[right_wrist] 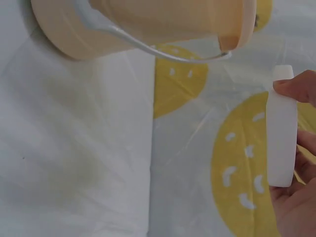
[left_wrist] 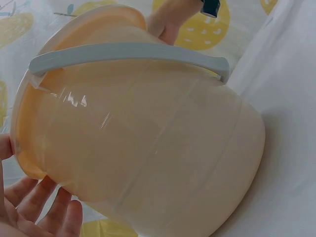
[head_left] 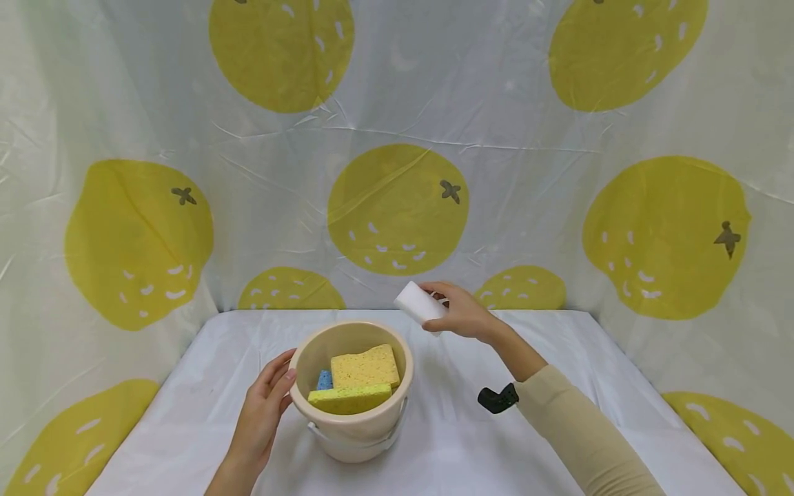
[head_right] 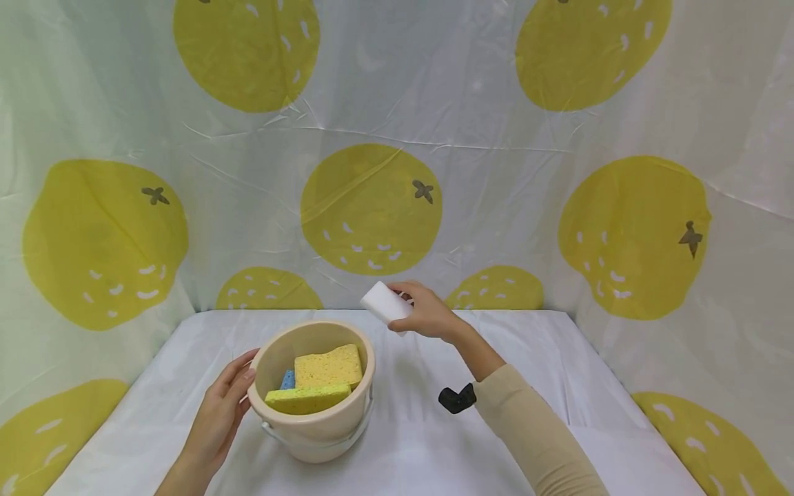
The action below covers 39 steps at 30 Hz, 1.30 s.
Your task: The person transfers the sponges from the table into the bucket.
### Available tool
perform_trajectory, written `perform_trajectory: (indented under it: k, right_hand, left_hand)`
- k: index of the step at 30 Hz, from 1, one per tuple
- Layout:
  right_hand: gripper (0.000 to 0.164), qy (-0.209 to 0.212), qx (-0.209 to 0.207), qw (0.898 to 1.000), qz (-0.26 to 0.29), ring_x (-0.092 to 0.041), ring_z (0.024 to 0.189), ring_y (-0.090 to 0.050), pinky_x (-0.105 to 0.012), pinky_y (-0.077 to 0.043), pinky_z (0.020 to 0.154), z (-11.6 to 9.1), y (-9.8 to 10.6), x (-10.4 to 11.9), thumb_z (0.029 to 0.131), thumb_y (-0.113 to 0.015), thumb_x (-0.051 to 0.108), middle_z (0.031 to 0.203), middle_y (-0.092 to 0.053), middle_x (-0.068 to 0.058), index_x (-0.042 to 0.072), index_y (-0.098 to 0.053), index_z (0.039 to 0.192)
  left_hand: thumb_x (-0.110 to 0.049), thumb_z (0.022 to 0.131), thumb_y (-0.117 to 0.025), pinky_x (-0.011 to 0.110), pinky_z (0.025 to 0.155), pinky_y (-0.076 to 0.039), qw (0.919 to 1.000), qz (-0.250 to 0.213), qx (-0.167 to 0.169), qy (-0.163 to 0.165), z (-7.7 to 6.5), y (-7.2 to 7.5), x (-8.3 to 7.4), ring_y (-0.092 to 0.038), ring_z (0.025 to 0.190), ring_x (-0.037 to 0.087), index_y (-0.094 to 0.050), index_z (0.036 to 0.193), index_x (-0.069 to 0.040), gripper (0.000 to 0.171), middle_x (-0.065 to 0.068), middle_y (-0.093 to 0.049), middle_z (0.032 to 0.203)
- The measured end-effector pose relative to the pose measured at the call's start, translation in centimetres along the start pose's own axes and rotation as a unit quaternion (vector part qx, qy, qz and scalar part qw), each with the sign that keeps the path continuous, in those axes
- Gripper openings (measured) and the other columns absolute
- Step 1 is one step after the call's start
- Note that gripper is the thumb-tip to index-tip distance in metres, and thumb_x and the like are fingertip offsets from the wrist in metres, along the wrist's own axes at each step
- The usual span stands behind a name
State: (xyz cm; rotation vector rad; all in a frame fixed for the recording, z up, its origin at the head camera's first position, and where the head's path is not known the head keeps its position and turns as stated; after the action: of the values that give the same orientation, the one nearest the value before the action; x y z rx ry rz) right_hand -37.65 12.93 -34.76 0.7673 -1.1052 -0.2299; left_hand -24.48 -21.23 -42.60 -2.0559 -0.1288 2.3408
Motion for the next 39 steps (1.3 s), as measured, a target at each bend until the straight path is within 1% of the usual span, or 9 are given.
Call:
perform_trajectory:
  k: [4,12,18,22,26,30,34,39]
  right_hand:
    - [0.078,0.041,0.021,0.999,-0.003,-0.027,0.117,-0.051,-0.045,-0.049,0.097,0.2,-0.5,2.2,0.08,-0.085,0.021,0.137,-0.054,-0.007,0.01,-0.053,0.151]
    - [0.075,0.094,0.077,0.992,-0.04,-0.022,0.117,-0.051,-0.038,-0.052,0.089,0.7,-2.1,5.3,0.082,-0.082,0.023,0.138,-0.054,-0.004,0.012,-0.054,0.15]
    - [0.074,0.138,0.107,0.982,-0.074,-0.021,0.118,-0.052,-0.037,-0.051,0.092,1.2,-3.3,7.5,0.081,-0.081,0.02,0.134,-0.056,-0.003,0.009,-0.055,0.149]
    - [0.073,0.154,0.131,0.975,-0.094,-0.02,0.116,-0.052,-0.036,-0.05,0.093,1.4,-4.3,8.4,0.08,-0.08,0.017,0.132,-0.056,-0.004,0.008,-0.055,0.148]
    - [0.072,0.172,0.153,0.967,-0.112,-0.019,0.114,-0.053,-0.035,-0.049,0.094,1.6,-5.2,9.3,0.081,-0.081,0.016,0.133,-0.057,-0.005,0.006,-0.055,0.148]
    - [0.072,0.182,0.178,0.959,-0.125,-0.017,0.115,-0.053,-0.034,-0.047,0.098,1.8,-6.1,10.0,0.081,-0.082,0.015,0.134,-0.057,-0.005,0.006,-0.056,0.148]
    - [0.073,0.188,0.206,0.952,-0.131,-0.016,0.117,-0.052,-0.032,-0.047,0.099,2.0,-7.0,10.6,0.083,-0.082,0.016,0.136,-0.057,-0.005,0.006,-0.054,0.149]
    - [0.072,0.202,0.228,0.943,-0.132,-0.017,0.115,-0.053,-0.035,-0.048,0.1,2.0,-7.8,11.5,0.085,-0.08,0.018,0.138,-0.057,-0.007,0.005,-0.053,0.15]
  left_hand:
    - [-0.028,0.109,-0.058,0.025,0.096,-0.052,1.0,-0.003,0.002,-0.008,0.0,0.1,0.0,-0.057,0.126,0.01,-0.046,0.152,-0.007,0.049,0.015,-0.049,0.151]
    - [-0.03,0.109,-0.058,0.023,0.096,-0.051,1.0,0.0,-0.001,-0.002,-0.3,0.3,-0.1,-0.056,0.126,0.006,-0.046,0.152,-0.007,0.05,0.014,-0.047,0.153]
    - [-0.029,0.109,-0.058,0.022,0.095,-0.05,0.9992,0.03,-0.002,-0.026,-0.2,0.4,-0.4,-0.057,0.125,0.008,-0.048,0.15,-0.007,0.048,0.015,-0.052,0.15]
    - [-0.028,0.109,-0.058,0.022,0.095,-0.051,0.9984,0.043,0.002,-0.035,-0.1,0.4,-0.6,-0.059,0.122,0.01,-0.05,0.15,-0.006,0.047,0.017,-0.055,0.146]
    - [-0.029,0.108,-0.058,0.022,0.094,-0.051,0.9975,0.062,0.002,-0.034,-0.1,0.3,-0.7,-0.061,0.121,0.011,-0.051,0.149,-0.008,0.046,0.016,-0.057,0.144]
    - [-0.028,0.108,-0.059,0.022,0.093,-0.051,0.9965,0.076,0.002,-0.033,-0.1,0.2,-0.9,-0.061,0.12,0.013,-0.052,0.149,-0.009,0.046,0.015,-0.059,0.142]
    - [-0.029,0.108,-0.06,0.022,0.093,-0.05,0.9963,0.08,0.002,-0.03,-0.1,0.3,-0.9,-0.061,0.12,0.013,-0.052,0.149,-0.01,0.046,0.014,-0.059,0.142]
    - [-0.029,0.108,-0.059,0.022,0.093,-0.05,0.9961,0.081,0.006,-0.034,0.0,0.3,-1.0,-0.061,0.119,0.012,-0.052,0.149,-0.009,0.046,0.014,-0.059,0.142]
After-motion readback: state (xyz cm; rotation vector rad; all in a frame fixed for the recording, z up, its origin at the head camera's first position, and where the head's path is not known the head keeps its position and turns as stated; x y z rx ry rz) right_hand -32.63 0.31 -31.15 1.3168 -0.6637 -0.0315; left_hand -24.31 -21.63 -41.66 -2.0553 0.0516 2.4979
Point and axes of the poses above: each hand's wrist, its own z-axis towards the middle knuckle, its own y-axis out of the back of the hand, x = y × z, the point moved 7 cm from there along z, towards the middle knuckle
